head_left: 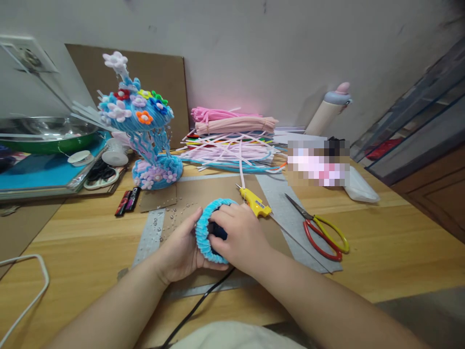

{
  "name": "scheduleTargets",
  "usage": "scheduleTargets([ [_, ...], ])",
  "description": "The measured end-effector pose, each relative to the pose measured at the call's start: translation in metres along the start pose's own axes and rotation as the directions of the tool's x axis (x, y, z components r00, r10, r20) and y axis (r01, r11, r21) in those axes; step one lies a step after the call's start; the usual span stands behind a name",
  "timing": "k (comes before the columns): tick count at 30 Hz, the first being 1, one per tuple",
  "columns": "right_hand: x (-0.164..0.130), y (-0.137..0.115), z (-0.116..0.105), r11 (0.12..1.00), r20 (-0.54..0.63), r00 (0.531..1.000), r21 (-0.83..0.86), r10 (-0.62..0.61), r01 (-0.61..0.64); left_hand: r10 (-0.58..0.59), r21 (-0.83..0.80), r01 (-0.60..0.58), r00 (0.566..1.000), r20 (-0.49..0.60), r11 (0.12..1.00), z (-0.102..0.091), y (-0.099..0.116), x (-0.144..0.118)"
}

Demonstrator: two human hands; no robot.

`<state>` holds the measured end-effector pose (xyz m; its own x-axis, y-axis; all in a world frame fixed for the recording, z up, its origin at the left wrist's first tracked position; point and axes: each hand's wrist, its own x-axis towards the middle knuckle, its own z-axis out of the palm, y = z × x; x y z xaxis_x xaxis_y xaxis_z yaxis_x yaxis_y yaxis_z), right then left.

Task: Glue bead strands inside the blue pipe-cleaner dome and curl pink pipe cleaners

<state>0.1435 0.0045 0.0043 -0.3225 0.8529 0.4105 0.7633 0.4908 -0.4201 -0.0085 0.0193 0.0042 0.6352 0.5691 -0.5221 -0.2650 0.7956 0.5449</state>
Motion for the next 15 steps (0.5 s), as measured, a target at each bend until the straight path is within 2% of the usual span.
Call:
scheduleTargets([
  [6, 0.0003, 0.0012, 0.0038, 1.0, -0.046, 0.999, 0.021, 0.002, -0.002, -0.007, 0.015, 0.007, 1.0, -0.004, 1.0, 0.0028, -0.0003, -0.0001],
  [11, 0.0004, 0.0007, 0.0018, 0.999, -0.036, 0.999, 0.041, 0.002, 0.0, 0.026, 0.021, -0.025, 0.999, -0.035, 0.999, 0.0035, -0.0016, 0.0015],
  [13, 0.0001, 0.0005, -0.0017, 0.996, -0.039, 0.999, 0.089, 0.001, 0.003, 0.065, 0.02, -0.064, 0.996, -0.06, 0.998, 0.0027, 0.0001, 0.0016],
  [15, -0.0004, 0.0014, -0.0053, 0.977, -0.104, 0.994, 0.213, 0.031, -0.008, 0.128, 0.017, -0.127, 0.987, -0.095, 0.992, 0.0011, 0.0042, 0.0006],
])
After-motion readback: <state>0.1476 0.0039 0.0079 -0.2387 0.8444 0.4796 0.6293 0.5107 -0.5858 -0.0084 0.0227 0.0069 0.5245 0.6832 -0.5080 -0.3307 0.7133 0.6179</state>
